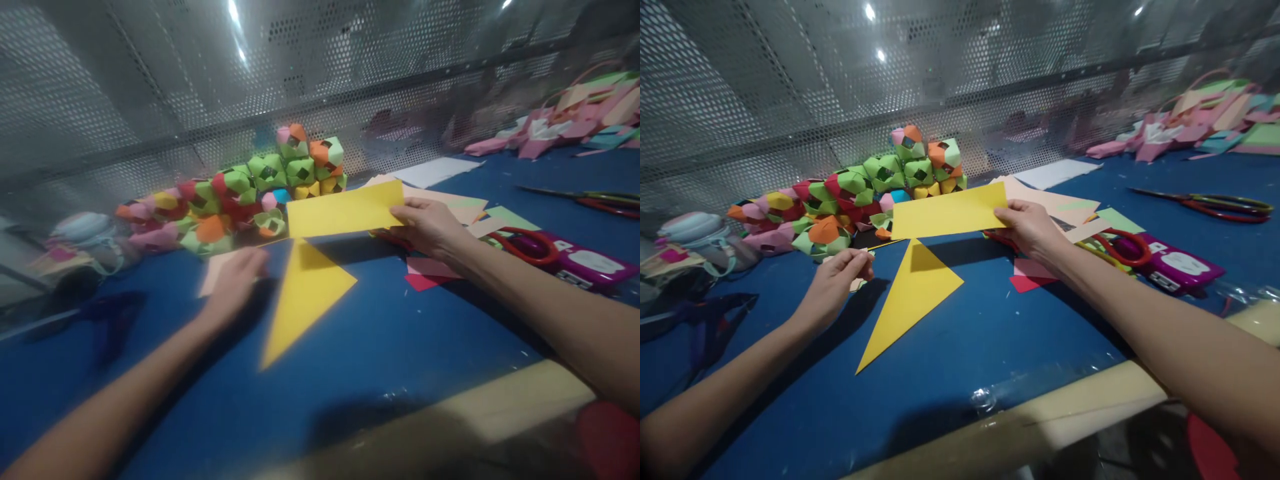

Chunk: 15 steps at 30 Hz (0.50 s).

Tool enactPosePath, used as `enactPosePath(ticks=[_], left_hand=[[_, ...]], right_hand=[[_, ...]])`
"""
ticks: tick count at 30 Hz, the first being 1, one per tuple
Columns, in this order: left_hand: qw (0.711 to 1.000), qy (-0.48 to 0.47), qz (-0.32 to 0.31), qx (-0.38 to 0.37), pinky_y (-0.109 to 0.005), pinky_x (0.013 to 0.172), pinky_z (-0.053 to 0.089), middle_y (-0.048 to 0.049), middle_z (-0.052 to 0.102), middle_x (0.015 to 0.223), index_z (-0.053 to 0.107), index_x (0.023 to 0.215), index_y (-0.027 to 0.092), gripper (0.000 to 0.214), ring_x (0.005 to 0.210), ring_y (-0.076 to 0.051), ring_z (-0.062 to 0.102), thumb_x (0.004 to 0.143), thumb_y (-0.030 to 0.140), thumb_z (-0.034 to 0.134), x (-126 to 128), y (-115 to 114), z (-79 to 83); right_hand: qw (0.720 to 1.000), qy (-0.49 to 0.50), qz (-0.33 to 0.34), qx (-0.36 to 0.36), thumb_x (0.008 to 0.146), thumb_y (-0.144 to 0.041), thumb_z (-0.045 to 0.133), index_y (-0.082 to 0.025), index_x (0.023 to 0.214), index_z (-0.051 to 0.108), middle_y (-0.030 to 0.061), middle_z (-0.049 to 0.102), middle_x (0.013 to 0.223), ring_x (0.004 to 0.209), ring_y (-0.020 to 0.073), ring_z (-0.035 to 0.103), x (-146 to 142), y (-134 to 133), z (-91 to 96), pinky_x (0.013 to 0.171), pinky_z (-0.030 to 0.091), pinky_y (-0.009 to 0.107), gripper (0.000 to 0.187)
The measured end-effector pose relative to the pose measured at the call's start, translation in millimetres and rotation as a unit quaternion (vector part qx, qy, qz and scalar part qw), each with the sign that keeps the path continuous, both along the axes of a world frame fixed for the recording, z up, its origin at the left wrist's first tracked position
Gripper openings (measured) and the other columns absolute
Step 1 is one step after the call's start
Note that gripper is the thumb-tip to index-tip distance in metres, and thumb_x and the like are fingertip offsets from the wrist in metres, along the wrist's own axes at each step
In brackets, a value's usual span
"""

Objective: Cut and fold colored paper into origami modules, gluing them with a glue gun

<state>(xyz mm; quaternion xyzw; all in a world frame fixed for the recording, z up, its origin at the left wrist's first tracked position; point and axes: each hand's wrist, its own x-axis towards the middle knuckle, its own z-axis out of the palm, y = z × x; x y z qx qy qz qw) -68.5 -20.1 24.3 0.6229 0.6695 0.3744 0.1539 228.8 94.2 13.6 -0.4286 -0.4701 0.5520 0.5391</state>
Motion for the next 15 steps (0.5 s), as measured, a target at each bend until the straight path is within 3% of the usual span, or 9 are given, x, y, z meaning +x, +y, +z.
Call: enactPosePath(ticks=[3, 6, 11, 15], left_hand=[[0.998, 0.045, -0.031, -0.042, -0.034, 0.076, 0.047, -0.0042, 0.062, 0.08, 0.057, 0.076, 0.018, 0.038, 0.079, -0.019, 0.058, 0.088, 0.048, 0.039, -1.1, 3.9, -12.9], [0.991, 0.092, -0.075, -0.067, -0.037, 0.08, 0.048, -0.0089, 0.063, 0.102, 0.056, 0.102, 0.017, 0.034, 0.092, -0.022, 0.06, 0.086, 0.046, 0.046, 5.3, 5.7, -20.2], [0.976, 0.158, -0.12, -0.086, -0.047, 0.09, 0.047, -0.0174, 0.055, 0.127, 0.048, 0.125, 0.015, 0.052, 0.109, -0.031, 0.056, 0.078, 0.034, 0.057, 25.2, 17.9, -14.0], [0.977, 0.11, -0.166, -0.079, -0.046, 0.094, 0.047, -0.0151, 0.055, 0.129, 0.05, 0.126, 0.017, 0.062, 0.113, -0.034, 0.054, 0.066, 0.019, 0.064, 37.3, 35.2, -6.9]], right_hand=[[0.999, 0.032, -0.025, -0.005, 0.073, -0.011, 0.059, -0.019, 0.073, 0.06, 0.0048, 0.069, 0.094, 0.078, 0.0151, 0.064, 5.1, 6.4, 1.6, 0.058, 0.055, 0.024, 0.009], [0.999, 0.032, -0.026, -0.001, 0.073, -0.01, 0.058, -0.019, 0.073, 0.061, 0.005, 0.069, 0.097, 0.08, 0.0155, 0.065, 6.0, 6.7, 2.4, 0.057, 0.055, 0.024, 0.01], [0.999, 0.033, -0.032, -0.02, 0.073, -0.01, 0.06, -0.016, 0.073, 0.063, 0.0061, 0.069, 0.087, 0.075, 0.0155, 0.065, 5.0, 6.5, 1.7, 0.056, 0.055, 0.024, 0.008], [0.998, 0.048, -0.036, -0.02, 0.072, -0.007, 0.061, -0.015, 0.071, 0.064, 0.0054, 0.068, 0.08, 0.072, 0.0144, 0.064, 5.9, 8.1, -0.2, 0.052, 0.054, 0.021, 0.009]])
